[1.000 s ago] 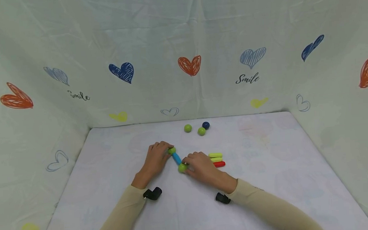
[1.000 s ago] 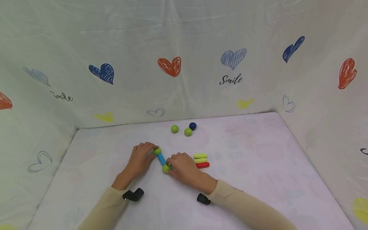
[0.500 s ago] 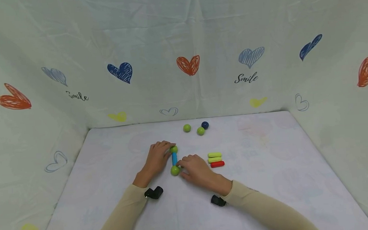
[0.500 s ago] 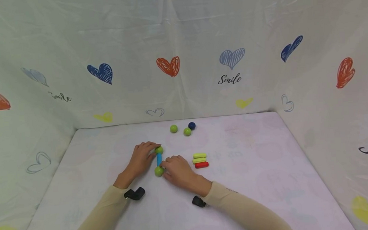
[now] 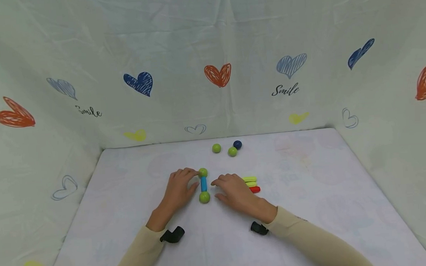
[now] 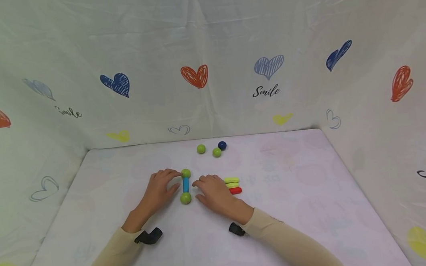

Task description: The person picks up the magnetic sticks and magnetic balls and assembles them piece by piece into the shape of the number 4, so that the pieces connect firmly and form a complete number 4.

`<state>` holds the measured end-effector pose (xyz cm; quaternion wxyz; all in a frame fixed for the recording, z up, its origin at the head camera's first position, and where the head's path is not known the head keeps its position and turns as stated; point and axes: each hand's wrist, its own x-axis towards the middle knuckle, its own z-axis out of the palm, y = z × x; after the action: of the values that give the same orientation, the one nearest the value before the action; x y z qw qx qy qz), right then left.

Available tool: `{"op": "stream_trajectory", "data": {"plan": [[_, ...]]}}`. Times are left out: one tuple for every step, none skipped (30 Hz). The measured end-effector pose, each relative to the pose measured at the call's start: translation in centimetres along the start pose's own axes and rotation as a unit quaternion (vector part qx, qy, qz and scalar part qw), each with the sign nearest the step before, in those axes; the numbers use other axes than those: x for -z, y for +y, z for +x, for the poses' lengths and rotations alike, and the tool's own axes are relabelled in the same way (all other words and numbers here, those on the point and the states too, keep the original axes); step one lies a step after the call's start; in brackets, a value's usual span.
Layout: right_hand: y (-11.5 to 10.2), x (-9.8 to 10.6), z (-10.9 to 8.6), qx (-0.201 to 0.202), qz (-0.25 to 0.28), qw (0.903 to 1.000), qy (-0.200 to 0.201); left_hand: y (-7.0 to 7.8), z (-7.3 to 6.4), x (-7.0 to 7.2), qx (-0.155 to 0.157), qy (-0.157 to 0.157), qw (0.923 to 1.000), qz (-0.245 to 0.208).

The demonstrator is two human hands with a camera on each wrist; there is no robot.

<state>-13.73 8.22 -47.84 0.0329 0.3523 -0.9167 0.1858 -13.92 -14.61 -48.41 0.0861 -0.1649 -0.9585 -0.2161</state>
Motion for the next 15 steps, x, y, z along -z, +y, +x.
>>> {"op": "stream_trajectory", "data": {"plan": [[0.2,0.3,-0.1,-0.003,0.003,1.0000,0.003,0.2,-0.3,0.1,-0.005,-0.003,1.0000,-0.003],[0.5,0.5,-0.1,-0.006,0.004,0.9999,0.007,0.4,-0.5,0.2,-0.011,-0.007,0.9999,-0.006],[0.7,0.7,-0.2,-0.009,0.004,0.9999,0.011,0.6,-0.8,0.2,-0.018,-0.011,0.9998,-0.008],[1.0,0.8,-0.2,-0.010,0.002,0.9998,0.016,0.7,-1.0,0.3,-0.023,-0.015,0.9996,-0.009],[1.3,0.9,-0.3,-0.011,-0.002,0.9997,0.021,0.9,-1.2,0.3,-0.029,-0.020,0.9994,-0.008],[1.6,1.0,-0.4,-0.013,-0.004,0.9996,0.027,1.1,-1.4,0.3,-0.033,-0.025,0.9991,-0.006],[2.0,1.1,-0.4,-0.015,-0.008,0.9994,0.031,1.2,-1.6,0.3,-0.035,-0.030,0.9989,-0.005],[2.3,1.2,-0.5,-0.018,-0.013,0.9991,0.035,1.4,-1.7,0.3,-0.036,-0.035,0.9987,-0.002],[2.7,1.2,-0.6,-0.022,-0.017,0.9988,0.039,1.6,-1.9,0.3,-0.037,-0.039,0.9985,0.002],[3.1,1.2,-0.8,-0.026,-0.019,0.9986,0.042,1.7,-2.0,0.3,-0.036,-0.043,0.9984,0.006],[3.4,1.3,-0.9,-0.031,-0.019,0.9984,0.044,1.8,-2.1,0.2,-0.035,-0.046,0.9983,0.009],[3.7,1.4,-1.0,-0.036,-0.018,0.9981,0.045,1.9,-2.2,0.2,-0.034,-0.047,0.9982,0.011],[4.0,1.5,-1.2,-0.042,-0.020,0.9979,0.046,2.0,-2.3,0.2,-0.033,-0.048,0.9982,0.011],[4.2,1.6,-1.3,-0.046,-0.021,0.9976,0.047,2.1,-2.4,0.2,-0.032,-0.050,0.9982,0.013],[4.5,1.7,-1.5,-0.049,-0.023,0.9974,0.048,2.1,-2.5,0.1,-0.031,-0.051,0.9981,0.016]]}}
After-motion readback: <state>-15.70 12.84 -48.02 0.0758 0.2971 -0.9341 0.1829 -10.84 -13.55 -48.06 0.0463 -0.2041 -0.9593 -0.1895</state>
